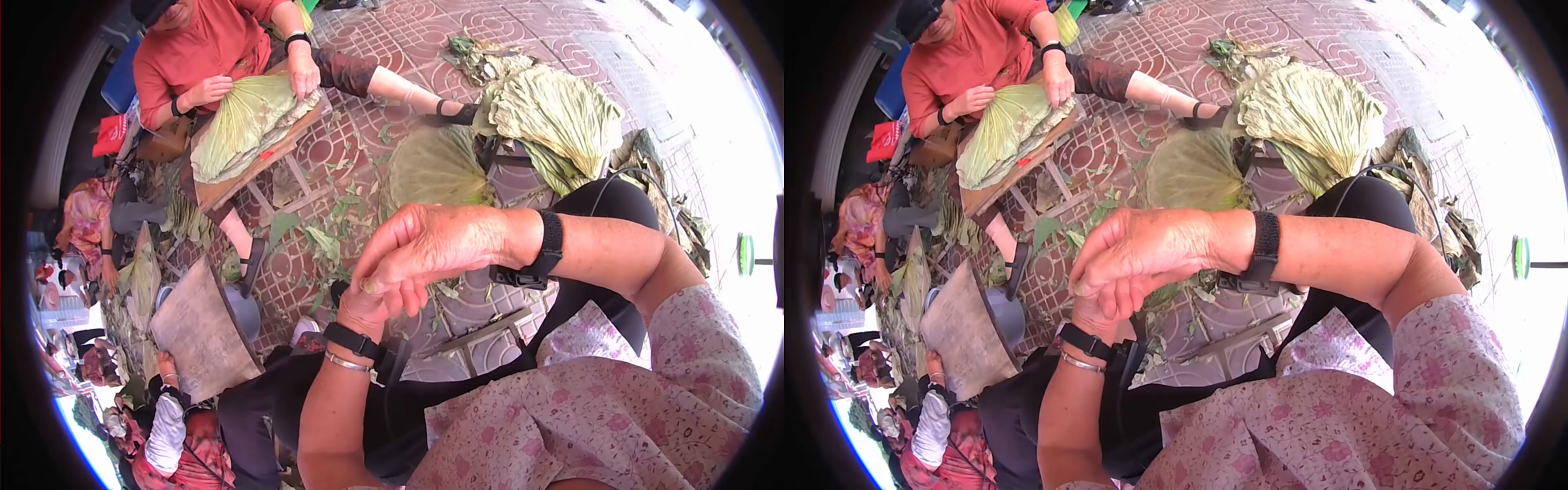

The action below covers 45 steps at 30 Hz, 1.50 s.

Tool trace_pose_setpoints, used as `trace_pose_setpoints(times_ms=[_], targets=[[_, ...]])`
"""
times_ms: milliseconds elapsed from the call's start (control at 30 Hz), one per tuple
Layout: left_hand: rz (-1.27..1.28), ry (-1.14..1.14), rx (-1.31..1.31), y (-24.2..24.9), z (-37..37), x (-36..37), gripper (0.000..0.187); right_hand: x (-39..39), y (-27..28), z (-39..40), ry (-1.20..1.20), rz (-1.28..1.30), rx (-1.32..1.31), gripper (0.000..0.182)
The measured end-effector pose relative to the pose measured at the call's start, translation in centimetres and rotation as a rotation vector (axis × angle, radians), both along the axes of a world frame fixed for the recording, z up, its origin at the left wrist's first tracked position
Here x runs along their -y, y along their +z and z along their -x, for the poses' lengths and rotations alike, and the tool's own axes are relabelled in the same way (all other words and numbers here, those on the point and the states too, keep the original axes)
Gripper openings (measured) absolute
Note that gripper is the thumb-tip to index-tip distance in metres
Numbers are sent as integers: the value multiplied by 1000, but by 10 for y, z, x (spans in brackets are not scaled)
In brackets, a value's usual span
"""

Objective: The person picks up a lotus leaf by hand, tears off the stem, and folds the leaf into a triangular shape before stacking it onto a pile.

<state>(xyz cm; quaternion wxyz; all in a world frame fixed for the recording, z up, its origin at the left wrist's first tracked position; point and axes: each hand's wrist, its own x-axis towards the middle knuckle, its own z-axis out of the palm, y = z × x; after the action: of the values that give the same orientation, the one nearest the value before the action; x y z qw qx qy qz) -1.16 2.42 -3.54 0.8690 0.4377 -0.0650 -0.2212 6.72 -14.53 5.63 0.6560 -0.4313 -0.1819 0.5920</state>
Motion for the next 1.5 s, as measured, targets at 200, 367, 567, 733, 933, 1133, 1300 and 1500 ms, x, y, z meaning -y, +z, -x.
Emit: trace_pose_setpoints(times_ms=[200, 367, 567, 733, 933, 1133, 1300, 1500], targets=[[83, -79, -29, -20, 5, -6, 97, 1, 5, 3, 29, 29, 89, 30], [111, -77, -67, 11, 5, 12, 92, 1, 6, 4, 42, 49, 117, 30], [168, -136, -78, 7, 5, 11, 90, 0, 10, 6, 27, 42, 77, 24], [197, -164, -87, 4, 7, 10, 89, 2, 12, 7, 32, 58, 44, 22], [219, -200, -96, 2, 6, 12, 87, 1, 7, 3, 100, 27, 60, 21], [238, -220, -96, -2, 5, 13, 85, 2, 9, 5, 75, 86, 122, 16], [258, -237, -102, -4, 4, 15, 84, 3, 9, 7, 11, 58, 155, 17], [287, -248, -102, -6, 4, 14, 82, -2, -4, 8, -5, 31, 220, 13]])
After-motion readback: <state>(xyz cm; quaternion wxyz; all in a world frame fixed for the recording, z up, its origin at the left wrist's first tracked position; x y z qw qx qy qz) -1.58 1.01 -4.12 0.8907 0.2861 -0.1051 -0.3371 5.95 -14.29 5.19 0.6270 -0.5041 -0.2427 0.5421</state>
